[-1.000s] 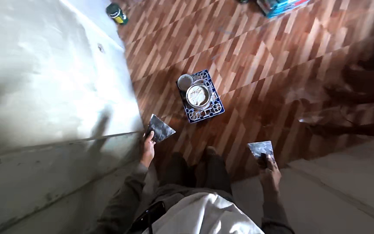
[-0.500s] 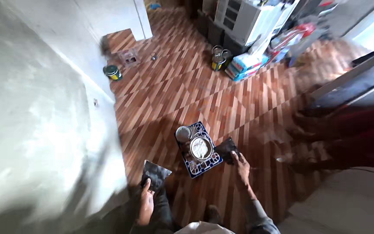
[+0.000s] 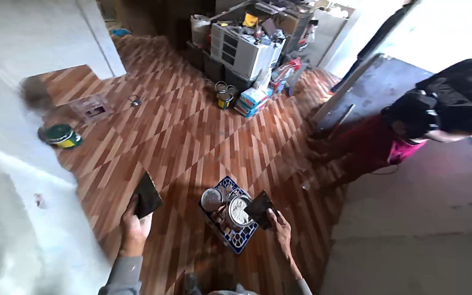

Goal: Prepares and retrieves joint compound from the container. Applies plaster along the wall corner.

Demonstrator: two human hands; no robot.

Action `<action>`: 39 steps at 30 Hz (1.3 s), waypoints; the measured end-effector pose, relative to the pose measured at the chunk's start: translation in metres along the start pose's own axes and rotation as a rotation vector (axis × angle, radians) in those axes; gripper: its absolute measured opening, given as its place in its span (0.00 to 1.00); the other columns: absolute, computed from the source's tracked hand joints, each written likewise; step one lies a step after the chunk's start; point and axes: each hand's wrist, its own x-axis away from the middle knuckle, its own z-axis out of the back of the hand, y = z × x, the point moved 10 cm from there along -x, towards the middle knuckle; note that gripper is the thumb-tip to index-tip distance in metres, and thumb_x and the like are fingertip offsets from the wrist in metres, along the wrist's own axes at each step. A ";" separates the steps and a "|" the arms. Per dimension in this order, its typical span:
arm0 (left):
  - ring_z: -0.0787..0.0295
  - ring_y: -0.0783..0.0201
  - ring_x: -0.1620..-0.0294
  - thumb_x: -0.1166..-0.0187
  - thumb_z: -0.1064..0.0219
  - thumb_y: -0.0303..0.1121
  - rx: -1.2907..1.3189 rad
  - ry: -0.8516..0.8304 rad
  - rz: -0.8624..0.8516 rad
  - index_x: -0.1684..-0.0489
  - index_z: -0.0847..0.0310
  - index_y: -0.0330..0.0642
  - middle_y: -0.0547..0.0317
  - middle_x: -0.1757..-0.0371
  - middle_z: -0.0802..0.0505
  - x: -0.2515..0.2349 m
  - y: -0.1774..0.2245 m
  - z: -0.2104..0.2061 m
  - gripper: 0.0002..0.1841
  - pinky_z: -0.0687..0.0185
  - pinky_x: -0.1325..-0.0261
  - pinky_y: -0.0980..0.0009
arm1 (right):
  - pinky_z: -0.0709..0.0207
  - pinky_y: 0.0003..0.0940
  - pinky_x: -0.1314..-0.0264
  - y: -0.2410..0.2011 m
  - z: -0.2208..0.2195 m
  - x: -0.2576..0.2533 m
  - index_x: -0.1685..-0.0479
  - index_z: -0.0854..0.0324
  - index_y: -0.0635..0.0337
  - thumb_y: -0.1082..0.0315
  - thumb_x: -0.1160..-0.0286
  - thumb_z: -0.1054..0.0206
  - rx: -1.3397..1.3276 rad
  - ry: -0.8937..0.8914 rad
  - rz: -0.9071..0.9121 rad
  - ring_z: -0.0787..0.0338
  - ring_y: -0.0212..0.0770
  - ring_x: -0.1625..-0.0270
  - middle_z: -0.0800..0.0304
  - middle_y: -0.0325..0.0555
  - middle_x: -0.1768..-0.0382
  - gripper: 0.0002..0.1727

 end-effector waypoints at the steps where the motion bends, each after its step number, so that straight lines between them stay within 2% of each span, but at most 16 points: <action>1: 0.09 0.64 0.47 0.08 0.50 0.39 -0.043 0.020 0.037 0.33 0.25 0.43 0.59 0.47 0.09 0.000 -0.009 -0.004 0.16 0.09 0.45 0.60 | 0.11 0.32 0.55 -0.006 0.006 -0.001 0.52 0.11 0.69 0.71 0.19 0.33 -0.001 0.038 0.011 0.07 0.34 0.63 0.05 0.47 0.65 0.09; 3: 0.08 0.68 0.53 0.08 0.48 0.41 -0.130 0.032 0.115 0.34 0.24 0.47 0.62 0.49 0.08 0.008 -0.035 -0.011 0.15 0.08 0.55 0.67 | 0.12 0.30 0.57 -0.012 0.014 -0.005 0.53 0.12 0.69 0.71 0.19 0.33 -0.012 0.099 0.025 0.08 0.32 0.64 0.06 0.46 0.66 0.09; 5: 0.10 0.70 0.66 0.10 0.45 0.37 -0.173 0.071 0.209 0.40 0.24 0.48 0.63 0.56 0.09 0.030 -0.066 -0.018 0.10 0.12 0.69 0.72 | 0.12 0.29 0.55 -0.013 0.022 -0.011 0.50 0.13 0.69 0.71 0.20 0.32 0.007 0.141 0.037 0.08 0.31 0.63 0.06 0.46 0.64 0.10; 6: 0.11 0.69 0.68 0.11 0.45 0.34 -0.178 0.084 0.254 0.42 0.24 0.47 0.62 0.58 0.10 0.045 -0.079 -0.025 0.08 0.13 0.71 0.72 | 0.12 0.31 0.53 -0.011 0.025 -0.016 0.48 0.13 0.69 0.70 0.20 0.31 0.019 0.156 0.040 0.08 0.31 0.62 0.06 0.47 0.63 0.11; 9: 0.10 0.66 0.68 0.15 0.44 0.26 -0.232 0.034 0.395 0.46 0.24 0.41 0.58 0.60 0.09 0.077 -0.114 -0.051 0.07 0.11 0.66 0.68 | 0.12 0.34 0.55 0.017 0.022 -0.037 0.44 0.17 0.69 0.69 0.20 0.32 -0.100 0.213 -0.024 0.09 0.33 0.62 0.08 0.47 0.62 0.13; 11: 0.07 0.61 0.65 0.17 0.44 0.23 -0.286 -0.073 0.469 0.40 0.26 0.37 0.52 0.59 0.07 0.084 -0.133 -0.066 0.11 0.08 0.62 0.63 | 0.14 0.32 0.62 0.036 0.014 -0.047 0.42 0.21 0.67 0.68 0.15 0.37 -0.273 0.244 -0.121 0.12 0.32 0.67 0.12 0.44 0.66 0.12; 13: 0.06 0.57 0.64 0.13 0.46 0.26 -0.306 -0.138 0.512 0.34 0.28 0.37 0.48 0.58 0.07 0.082 -0.138 -0.082 0.13 0.07 0.61 0.60 | 0.17 0.30 0.68 0.048 0.001 -0.054 0.43 0.23 0.62 0.65 0.11 0.43 -0.401 0.234 -0.196 0.15 0.31 0.70 0.16 0.40 0.68 0.10; 16: 0.05 0.56 0.66 0.09 0.48 0.30 -0.304 -0.165 0.527 0.36 0.26 0.38 0.48 0.60 0.06 0.071 -0.136 -0.110 0.12 0.07 0.63 0.61 | 0.17 0.29 0.68 0.023 -0.013 -0.061 0.45 0.22 0.60 0.64 0.10 0.45 -0.461 0.161 -0.168 0.14 0.31 0.70 0.16 0.39 0.69 0.10; 18: 0.05 0.57 0.64 0.10 0.48 0.29 -0.296 -0.209 0.521 0.36 0.26 0.38 0.49 0.59 0.06 0.056 -0.130 -0.131 0.12 0.07 0.61 0.61 | 0.13 0.31 0.64 -0.015 -0.020 -0.065 0.45 0.22 0.60 0.66 0.13 0.43 -0.498 0.108 -0.060 0.11 0.32 0.68 0.12 0.38 0.68 0.09; 21: 0.05 0.59 0.63 0.13 0.46 0.28 -0.285 -0.287 0.528 0.36 0.26 0.39 0.50 0.59 0.06 0.026 -0.125 -0.153 0.12 0.07 0.60 0.62 | 0.09 0.39 0.50 -0.069 -0.027 -0.061 0.35 0.25 0.61 0.68 0.17 0.39 -0.603 0.085 0.075 0.06 0.36 0.57 0.07 0.42 0.58 0.15; 23: 0.05 0.58 0.61 0.15 0.43 0.27 -0.268 -0.366 0.543 0.35 0.26 0.38 0.49 0.57 0.06 0.003 -0.127 -0.169 0.13 0.06 0.58 0.61 | 0.07 0.39 0.52 -0.090 -0.039 -0.059 0.41 0.22 0.60 0.69 0.19 0.38 -0.636 0.086 0.076 0.04 0.37 0.59 0.05 0.44 0.60 0.12; 26: 0.05 0.56 0.54 0.13 0.44 0.30 -0.298 -0.474 0.584 0.31 0.26 0.37 0.46 0.52 0.06 -0.024 -0.126 -0.185 0.16 0.07 0.52 0.58 | 0.08 0.41 0.55 -0.079 -0.077 -0.053 0.42 0.21 0.60 0.61 0.15 0.39 -0.603 0.058 -0.012 0.05 0.40 0.60 0.06 0.47 0.61 0.13; 28: 0.05 0.55 0.52 0.11 0.45 0.31 -0.329 -0.482 0.618 0.29 0.26 0.35 0.44 0.50 0.06 -0.034 -0.127 -0.187 0.17 0.07 0.50 0.57 | 0.09 0.39 0.58 -0.065 -0.094 -0.050 0.39 0.24 0.59 0.59 0.10 0.44 -0.596 0.136 -0.057 0.07 0.39 0.61 0.09 0.46 0.62 0.14; 30: 0.05 0.55 0.54 0.10 0.46 0.31 -0.342 -0.479 0.664 0.29 0.27 0.36 0.45 0.51 0.06 -0.039 -0.133 -0.184 0.17 0.07 0.52 0.57 | 0.11 0.34 0.60 -0.055 -0.106 -0.054 0.43 0.25 0.55 0.60 0.07 0.50 -0.694 0.223 -0.053 0.09 0.34 0.62 0.12 0.42 0.63 0.12; 35: 0.06 0.53 0.53 0.15 0.42 0.28 -0.399 -0.697 0.713 0.28 0.28 0.35 0.45 0.49 0.07 -0.035 -0.134 -0.196 0.19 0.07 0.51 0.54 | 0.13 0.34 0.39 -0.107 -0.142 -0.060 0.29 0.31 0.60 0.67 0.06 0.53 -0.830 0.198 0.149 0.09 0.35 0.45 0.10 0.45 0.47 0.15; 39: 0.05 0.52 0.54 0.15 0.43 0.25 -0.344 -0.901 0.735 0.32 0.25 0.32 0.44 0.49 0.07 -0.024 -0.125 -0.216 0.16 0.06 0.50 0.53 | 0.14 0.35 0.39 -0.119 -0.164 -0.054 0.31 0.32 0.59 0.67 0.06 0.53 -0.913 0.229 0.160 0.10 0.39 0.45 0.13 0.48 0.47 0.13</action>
